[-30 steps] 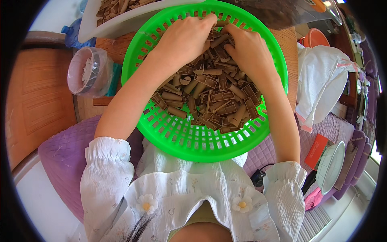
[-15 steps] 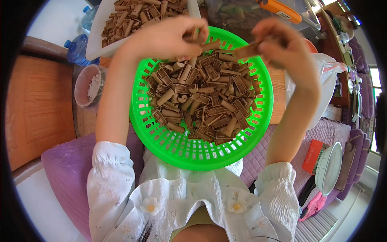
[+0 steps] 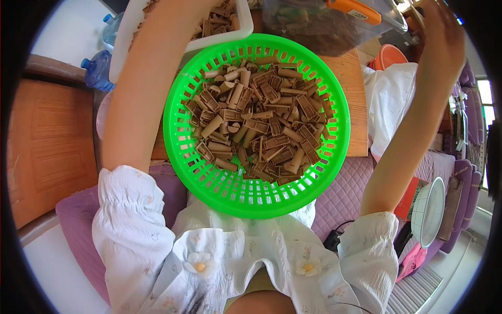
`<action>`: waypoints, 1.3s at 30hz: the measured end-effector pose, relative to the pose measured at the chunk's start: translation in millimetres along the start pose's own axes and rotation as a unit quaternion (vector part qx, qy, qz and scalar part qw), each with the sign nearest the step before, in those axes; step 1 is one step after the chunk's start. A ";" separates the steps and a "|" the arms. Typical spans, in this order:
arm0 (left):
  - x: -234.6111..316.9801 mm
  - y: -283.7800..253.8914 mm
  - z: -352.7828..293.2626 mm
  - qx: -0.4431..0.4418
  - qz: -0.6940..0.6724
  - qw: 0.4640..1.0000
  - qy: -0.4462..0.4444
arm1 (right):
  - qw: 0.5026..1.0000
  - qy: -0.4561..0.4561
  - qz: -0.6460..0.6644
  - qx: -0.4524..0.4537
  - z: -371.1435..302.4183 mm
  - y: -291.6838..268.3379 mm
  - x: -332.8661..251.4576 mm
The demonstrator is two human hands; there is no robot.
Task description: The person sorts small plastic pieces from a large basket by hand.
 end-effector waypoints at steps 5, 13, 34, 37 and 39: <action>1.6 73.0 -108.4 -0.130 -0.107 0.980 -0.106 | 0.969 0.128 -0.040 -0.209 -131.8 65.2 42.4; -22.9 128.4 -193.0 -0.317 -0.008 0.933 -0.170 | 0.878 0.113 -0.172 -0.431 -201.1 108.9 41.6; -35.4 130.0 -196.8 -0.347 -0.050 0.887 -0.299 | 0.849 0.152 -0.219 -0.456 -235.6 74.6 15.8; -33.2 125.9 -191.5 -0.262 -0.063 0.930 -0.250 | 0.840 0.155 -0.217 -0.473 -241.8 75.3 13.8; -23.7 122.3 -183.0 -0.219 -0.070 0.953 -0.196 | 0.835 0.156 -0.219 -0.480 -243.2 74.0 14.7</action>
Point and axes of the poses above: each hand's wrist, its own z-axis towards the middle knuckle, its own y-axis out of the palm, x = y × z, the point moved 10 cm from there along z, towards the middle knuckle, and after that the axes turned 1 degree about x, right-handed, at the moved point
